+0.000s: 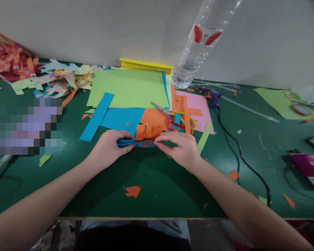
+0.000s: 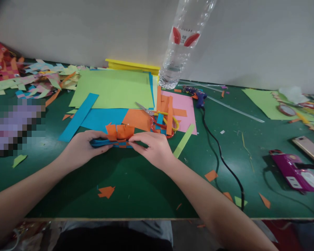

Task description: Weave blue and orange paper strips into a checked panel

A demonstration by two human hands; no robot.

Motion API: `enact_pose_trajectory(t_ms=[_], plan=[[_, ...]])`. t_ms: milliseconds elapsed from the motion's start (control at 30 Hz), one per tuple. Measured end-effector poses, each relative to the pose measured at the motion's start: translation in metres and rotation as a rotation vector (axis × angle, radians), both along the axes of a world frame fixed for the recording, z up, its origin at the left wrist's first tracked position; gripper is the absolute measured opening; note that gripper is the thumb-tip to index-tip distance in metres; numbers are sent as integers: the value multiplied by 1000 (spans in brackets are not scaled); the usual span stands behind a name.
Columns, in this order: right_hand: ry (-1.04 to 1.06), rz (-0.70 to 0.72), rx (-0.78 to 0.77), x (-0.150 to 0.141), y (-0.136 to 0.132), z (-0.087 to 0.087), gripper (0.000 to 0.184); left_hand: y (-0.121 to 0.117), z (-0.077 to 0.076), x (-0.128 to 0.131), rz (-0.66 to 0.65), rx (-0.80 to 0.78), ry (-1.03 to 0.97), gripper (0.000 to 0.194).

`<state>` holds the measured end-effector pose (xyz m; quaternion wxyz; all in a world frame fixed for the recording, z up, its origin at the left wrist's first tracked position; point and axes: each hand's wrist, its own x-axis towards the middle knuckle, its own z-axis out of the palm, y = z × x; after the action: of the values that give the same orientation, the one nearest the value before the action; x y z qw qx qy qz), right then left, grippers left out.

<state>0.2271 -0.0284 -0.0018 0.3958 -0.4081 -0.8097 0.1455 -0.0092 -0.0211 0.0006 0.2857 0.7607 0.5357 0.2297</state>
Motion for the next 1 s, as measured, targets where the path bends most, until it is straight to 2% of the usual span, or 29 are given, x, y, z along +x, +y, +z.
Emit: enact_pose_trajectory(t_ms=[500,667,800,900,1000], plan=[[-15,66,73,0,2,1,6,3,1,1,-38,14,74,21],[3,20,37,-1,1,-2,9,3,1,1,-44,17,32,18],[77,-54,-122,-2,-2,-1,18,2,1,1,-14,10,-43,17],[189,-89,-324,-3,-2,3,26,1,3,1,43,-29,-133,30],[272,-85,-525,-3,0,7,37,0,8,3,62,-155,-288,47]])
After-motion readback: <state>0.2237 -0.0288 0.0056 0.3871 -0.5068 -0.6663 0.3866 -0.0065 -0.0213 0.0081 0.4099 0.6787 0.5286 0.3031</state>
